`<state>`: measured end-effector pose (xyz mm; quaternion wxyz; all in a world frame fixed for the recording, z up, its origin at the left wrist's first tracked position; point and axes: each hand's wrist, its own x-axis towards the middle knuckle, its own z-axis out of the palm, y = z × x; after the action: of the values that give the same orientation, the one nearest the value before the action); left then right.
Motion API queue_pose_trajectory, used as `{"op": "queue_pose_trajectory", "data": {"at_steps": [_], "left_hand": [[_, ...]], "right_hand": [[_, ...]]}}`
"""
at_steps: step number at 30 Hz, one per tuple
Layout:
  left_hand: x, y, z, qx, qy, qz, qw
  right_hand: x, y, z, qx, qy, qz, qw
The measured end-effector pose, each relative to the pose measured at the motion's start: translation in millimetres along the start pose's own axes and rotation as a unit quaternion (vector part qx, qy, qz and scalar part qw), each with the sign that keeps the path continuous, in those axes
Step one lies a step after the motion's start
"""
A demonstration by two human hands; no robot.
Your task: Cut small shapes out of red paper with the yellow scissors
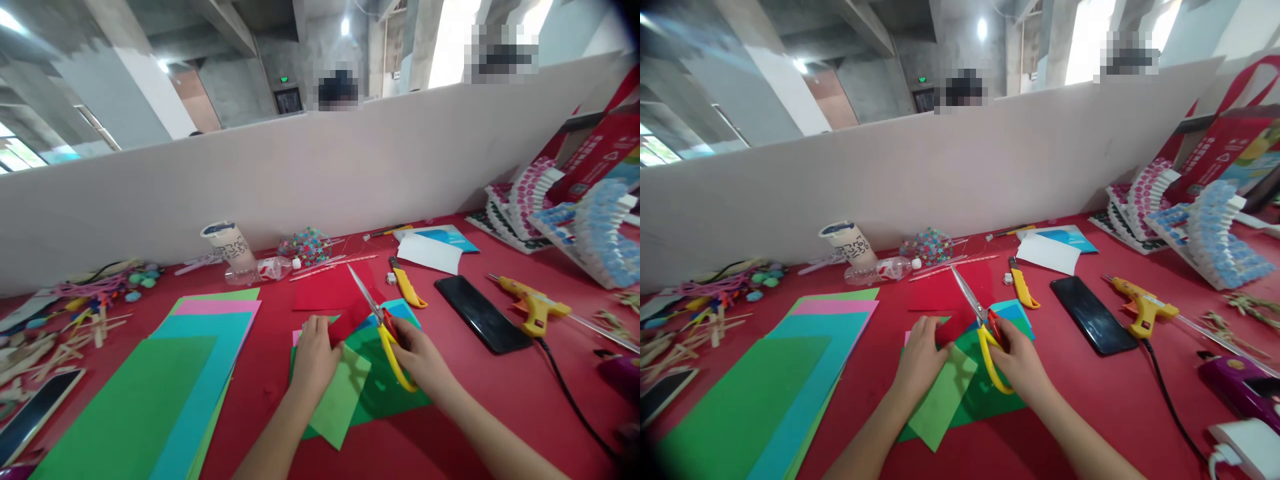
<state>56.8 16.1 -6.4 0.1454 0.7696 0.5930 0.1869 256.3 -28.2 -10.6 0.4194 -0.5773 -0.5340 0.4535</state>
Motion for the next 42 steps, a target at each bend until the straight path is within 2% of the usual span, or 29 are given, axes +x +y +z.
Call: {"op": "queue_pose_trajectory", "data": {"at_steps": [9, 13, 18, 21, 26, 30, 35, 38, 42], "left_hand": [[2.3, -6.2, -7.2, -0.072, 0.007, 0.002, 0.997], [3.3, -12.7, -21.9, -0.136, -0.007, -0.028, 0.990], [-12.4, -24.9, -39.6, -0.169, -0.014, -0.051, 0.984], [-14.3, -33.8, -37.5, -0.164, -0.032, -0.024, 0.986], [0.7, -39.8, -22.1, -0.154, -0.073, 0.008, 0.985], [-5.0, -27.8, -3.7, -0.163, -0.069, 0.031, 0.984], [-16.9, -9.4, 14.1, -0.190, -0.036, 0.010, 0.981], [-13.9, -5.1, 10.0, -0.231, -0.030, -0.014, 0.972], [-13.7, -7.0, -15.3, -0.307, -0.027, -0.073, 0.949]], "right_hand": [[0.2, 10.4, 4.6, 0.001, -0.029, 0.044, 0.999], [-3.7, 8.3, 4.5, -0.019, -0.035, 0.048, 0.998], [-7.8, 0.4, 6.3, -0.065, -0.049, 0.023, 0.996], [-9.9, -0.1, 9.7, -0.096, -0.048, 0.022, 0.994], [-6.2, 3.5, 8.2, -0.118, -0.024, 0.038, 0.992], [0.0, 2.0, 3.0, -0.160, 0.005, 0.081, 0.984], [4.1, 2.2, -2.5, -0.180, 0.019, 0.103, 0.978], [5.8, 7.3, -7.2, -0.147, 0.024, 0.082, 0.985], [3.0, 9.5, -10.0, -0.073, 0.016, 0.019, 0.997]]}}
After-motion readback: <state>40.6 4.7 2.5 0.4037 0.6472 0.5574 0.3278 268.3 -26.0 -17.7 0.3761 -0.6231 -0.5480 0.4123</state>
